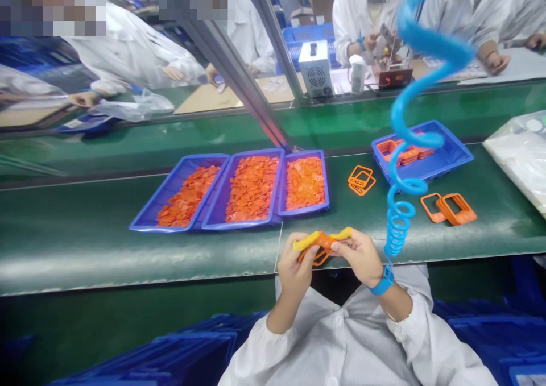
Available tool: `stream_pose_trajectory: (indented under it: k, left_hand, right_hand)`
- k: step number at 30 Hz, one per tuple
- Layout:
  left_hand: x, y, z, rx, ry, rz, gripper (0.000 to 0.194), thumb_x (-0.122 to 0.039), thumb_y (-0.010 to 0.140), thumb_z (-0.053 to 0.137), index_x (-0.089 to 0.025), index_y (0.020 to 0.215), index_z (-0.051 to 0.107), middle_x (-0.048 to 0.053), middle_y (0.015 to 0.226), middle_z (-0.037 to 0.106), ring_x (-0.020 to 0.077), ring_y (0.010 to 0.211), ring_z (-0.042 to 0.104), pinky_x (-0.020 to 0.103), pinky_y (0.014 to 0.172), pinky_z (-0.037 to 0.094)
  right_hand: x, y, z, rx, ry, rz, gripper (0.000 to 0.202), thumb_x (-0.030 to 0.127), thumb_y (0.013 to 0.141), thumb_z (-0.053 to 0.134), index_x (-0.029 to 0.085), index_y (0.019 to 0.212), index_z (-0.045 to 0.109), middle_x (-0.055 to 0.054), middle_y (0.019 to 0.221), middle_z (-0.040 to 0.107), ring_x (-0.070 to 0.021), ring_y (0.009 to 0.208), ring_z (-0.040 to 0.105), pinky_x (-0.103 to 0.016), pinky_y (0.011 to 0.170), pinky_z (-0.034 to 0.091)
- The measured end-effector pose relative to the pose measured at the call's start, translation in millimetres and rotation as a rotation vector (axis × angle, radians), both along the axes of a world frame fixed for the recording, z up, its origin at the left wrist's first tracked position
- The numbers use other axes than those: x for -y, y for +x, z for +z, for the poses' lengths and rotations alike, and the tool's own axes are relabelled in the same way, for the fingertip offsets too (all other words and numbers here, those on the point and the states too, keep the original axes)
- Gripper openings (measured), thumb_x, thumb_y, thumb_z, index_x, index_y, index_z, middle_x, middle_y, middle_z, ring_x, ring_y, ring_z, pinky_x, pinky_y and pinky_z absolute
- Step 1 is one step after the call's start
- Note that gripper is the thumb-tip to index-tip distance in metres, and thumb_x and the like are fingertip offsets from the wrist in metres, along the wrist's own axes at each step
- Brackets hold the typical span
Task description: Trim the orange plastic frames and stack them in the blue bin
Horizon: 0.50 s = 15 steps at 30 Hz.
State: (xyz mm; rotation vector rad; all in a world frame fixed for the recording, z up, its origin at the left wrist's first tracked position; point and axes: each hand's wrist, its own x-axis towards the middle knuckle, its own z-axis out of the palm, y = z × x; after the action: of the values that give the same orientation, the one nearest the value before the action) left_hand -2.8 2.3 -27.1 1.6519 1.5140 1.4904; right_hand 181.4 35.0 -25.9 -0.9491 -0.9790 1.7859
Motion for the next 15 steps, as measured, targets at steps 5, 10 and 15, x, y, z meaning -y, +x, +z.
stream_pose_trajectory:
  k: [5, 10, 15]
  left_hand:
    - [-1, 0, -2.3, 0.090, 0.027, -0.070, 0.026, -0.045, 0.111, 0.068, -0.025, 0.119, 0.083, 0.006, 0.103, 0.069, 0.0199, 0.092, 0.069, 0.032, 0.080, 0.057]
    - [-6, -2, 1.7, 0.405, -0.120, -0.163, 0.051, -0.052, 0.119, 0.042, -0.020, 0.099, 0.076, 0.005, 0.089, 0.060, 0.0176, 0.075, 0.059, 0.031, 0.068, 0.052]
    - [-9, -11, 28.4, 0.220, -0.246, -0.313, 0.030, -0.040, 0.114, 0.057, -0.022, 0.113, 0.081, 0.008, 0.101, 0.068, 0.0208, 0.086, 0.068, 0.034, 0.076, 0.060]
  right_hand:
    - [-2, 2, -1.1, 0.016, 0.016, 0.023, 0.041, 0.059, 0.089, 0.093, 0.024, 0.107, 0.080, -0.007, 0.107, 0.085, -0.0287, 0.103, 0.083, -0.048, 0.096, 0.072]
    - [-2, 10, -1.8, 0.054, 0.104, 0.016, 0.037, 0.058, 0.092, 0.092, 0.027, 0.111, 0.082, -0.008, 0.108, 0.084, -0.0292, 0.105, 0.081, -0.045, 0.097, 0.070]
    - [-5, 16, 9.4, 0.061, 0.140, 0.270, 0.031, 0.053, 0.092, 0.093, 0.028, 0.109, 0.088, -0.010, 0.116, 0.085, -0.0326, 0.112, 0.081, -0.050, 0.109, 0.066]
